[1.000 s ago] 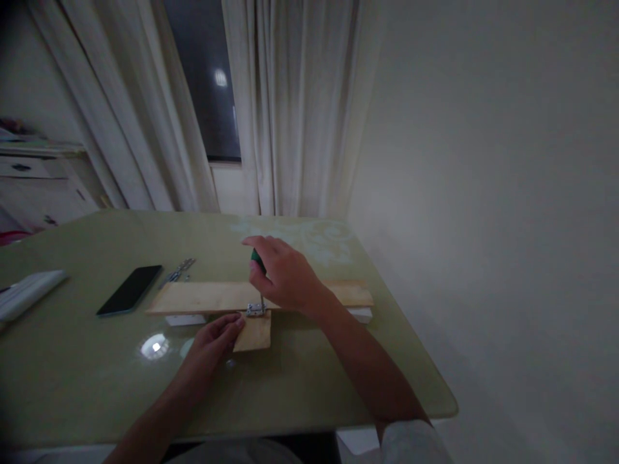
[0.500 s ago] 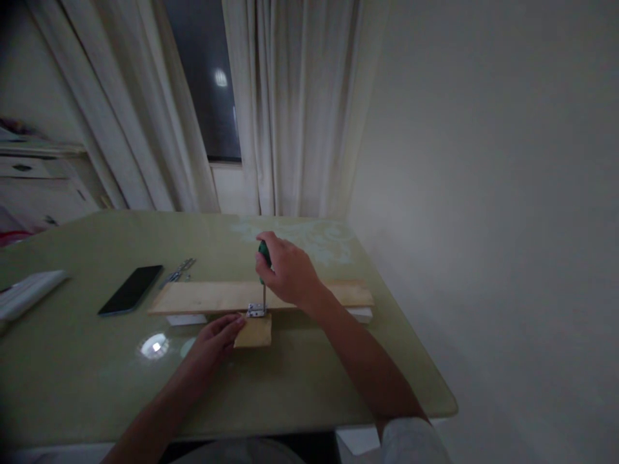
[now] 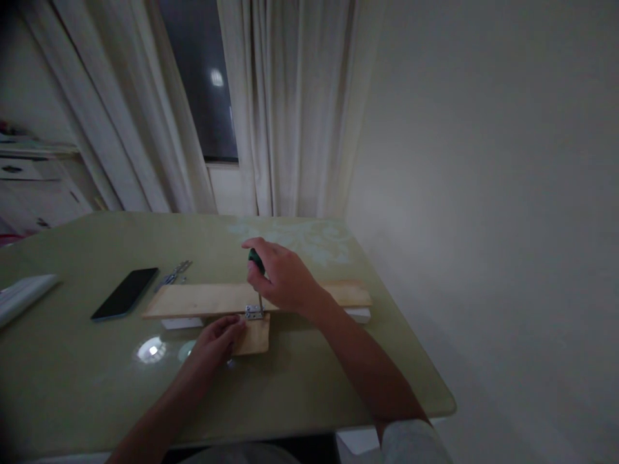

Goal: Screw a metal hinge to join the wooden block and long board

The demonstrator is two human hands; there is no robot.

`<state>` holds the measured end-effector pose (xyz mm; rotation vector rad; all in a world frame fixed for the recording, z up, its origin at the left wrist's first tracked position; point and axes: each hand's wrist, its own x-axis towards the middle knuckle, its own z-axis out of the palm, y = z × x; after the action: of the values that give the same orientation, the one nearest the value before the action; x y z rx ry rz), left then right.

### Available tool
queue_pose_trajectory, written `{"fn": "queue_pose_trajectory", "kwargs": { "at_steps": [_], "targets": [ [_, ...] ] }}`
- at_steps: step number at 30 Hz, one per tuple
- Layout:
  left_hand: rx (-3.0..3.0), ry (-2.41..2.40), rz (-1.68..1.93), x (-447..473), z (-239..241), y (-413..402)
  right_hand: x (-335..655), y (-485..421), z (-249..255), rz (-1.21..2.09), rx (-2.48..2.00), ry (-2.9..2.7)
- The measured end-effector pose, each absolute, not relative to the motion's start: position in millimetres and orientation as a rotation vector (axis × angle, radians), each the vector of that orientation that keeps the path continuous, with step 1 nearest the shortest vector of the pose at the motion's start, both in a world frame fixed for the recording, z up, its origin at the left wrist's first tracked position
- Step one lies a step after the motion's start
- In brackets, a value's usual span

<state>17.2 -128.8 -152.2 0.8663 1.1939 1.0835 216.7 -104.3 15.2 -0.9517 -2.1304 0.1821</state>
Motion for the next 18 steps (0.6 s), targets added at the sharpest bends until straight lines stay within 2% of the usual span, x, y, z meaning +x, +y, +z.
{"fn": "queue_pose_trajectory", "kwargs": {
  "at_steps": [8,18],
  "targets": [
    [0.767,1.271,1.031,28,-144,-127,216,-106,17,0.168,-0.944,-2.121],
    [0.497,1.284,1.174,63,-120,-140,214,-108,18,0.162,-0.931,-2.101]
  ]
}}
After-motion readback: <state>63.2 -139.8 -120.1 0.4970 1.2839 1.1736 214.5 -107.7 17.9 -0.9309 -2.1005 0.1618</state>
